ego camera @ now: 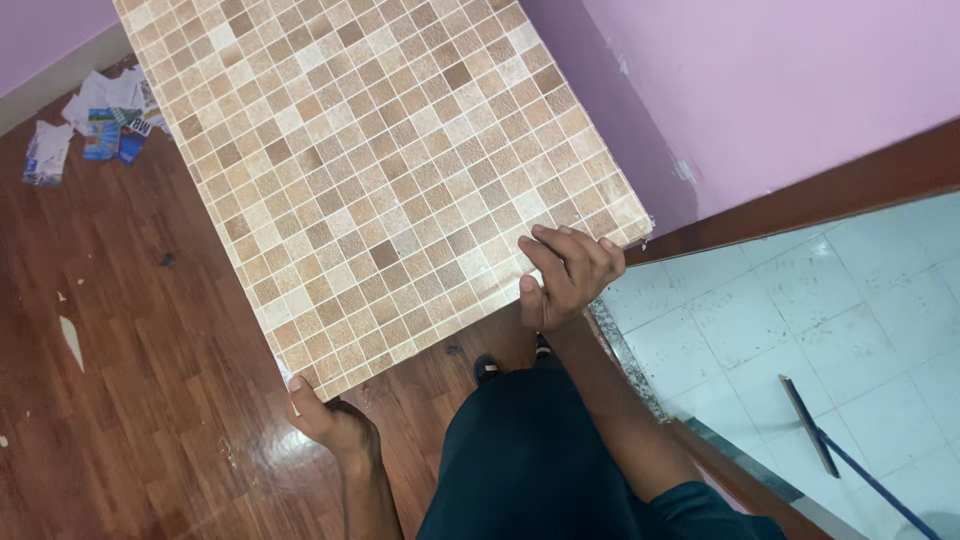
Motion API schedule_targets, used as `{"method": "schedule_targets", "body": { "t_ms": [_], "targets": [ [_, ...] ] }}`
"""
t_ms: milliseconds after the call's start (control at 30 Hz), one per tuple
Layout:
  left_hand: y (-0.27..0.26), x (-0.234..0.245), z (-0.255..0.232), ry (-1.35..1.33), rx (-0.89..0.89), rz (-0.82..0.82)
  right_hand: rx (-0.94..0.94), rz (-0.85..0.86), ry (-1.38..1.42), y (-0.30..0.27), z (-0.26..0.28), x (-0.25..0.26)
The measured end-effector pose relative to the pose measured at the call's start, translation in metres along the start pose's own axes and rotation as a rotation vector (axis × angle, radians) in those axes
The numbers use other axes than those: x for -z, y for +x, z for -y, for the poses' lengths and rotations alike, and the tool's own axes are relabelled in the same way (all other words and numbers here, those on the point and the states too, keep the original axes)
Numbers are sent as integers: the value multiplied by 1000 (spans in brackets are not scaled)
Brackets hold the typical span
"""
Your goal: The person lifts a tiled panel and fits it onto a white shelving unit, then moves and positions a slatted wooden shelf piece into the same structure.
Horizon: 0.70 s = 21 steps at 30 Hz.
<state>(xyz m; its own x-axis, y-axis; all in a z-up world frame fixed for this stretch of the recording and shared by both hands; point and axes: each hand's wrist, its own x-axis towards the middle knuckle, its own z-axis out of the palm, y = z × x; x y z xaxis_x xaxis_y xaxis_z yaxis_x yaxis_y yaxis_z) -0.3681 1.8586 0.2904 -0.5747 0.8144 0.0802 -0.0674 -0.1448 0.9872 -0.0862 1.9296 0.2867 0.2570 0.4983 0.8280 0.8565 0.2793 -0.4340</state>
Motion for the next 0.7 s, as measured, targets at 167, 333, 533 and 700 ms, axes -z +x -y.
{"method": "schedule_targets", "body": {
  "t_ms": [167, 333, 533, 700],
  "targets": [
    [-2, -9, -8, 20, 41, -30, 70, -109, -4, -7, -11, -15],
    [-3, -19, -17, -17, 55, -72, 99, -118, 18, -9, -15, -15],
    [-3, -26, -17, -34, 78, -116, 141, -16, 0, -2, -13, -3],
    [-16, -38, -34, 15, 138, -170, 124, -7, 64, 7, -19, 4]
  ]
}}
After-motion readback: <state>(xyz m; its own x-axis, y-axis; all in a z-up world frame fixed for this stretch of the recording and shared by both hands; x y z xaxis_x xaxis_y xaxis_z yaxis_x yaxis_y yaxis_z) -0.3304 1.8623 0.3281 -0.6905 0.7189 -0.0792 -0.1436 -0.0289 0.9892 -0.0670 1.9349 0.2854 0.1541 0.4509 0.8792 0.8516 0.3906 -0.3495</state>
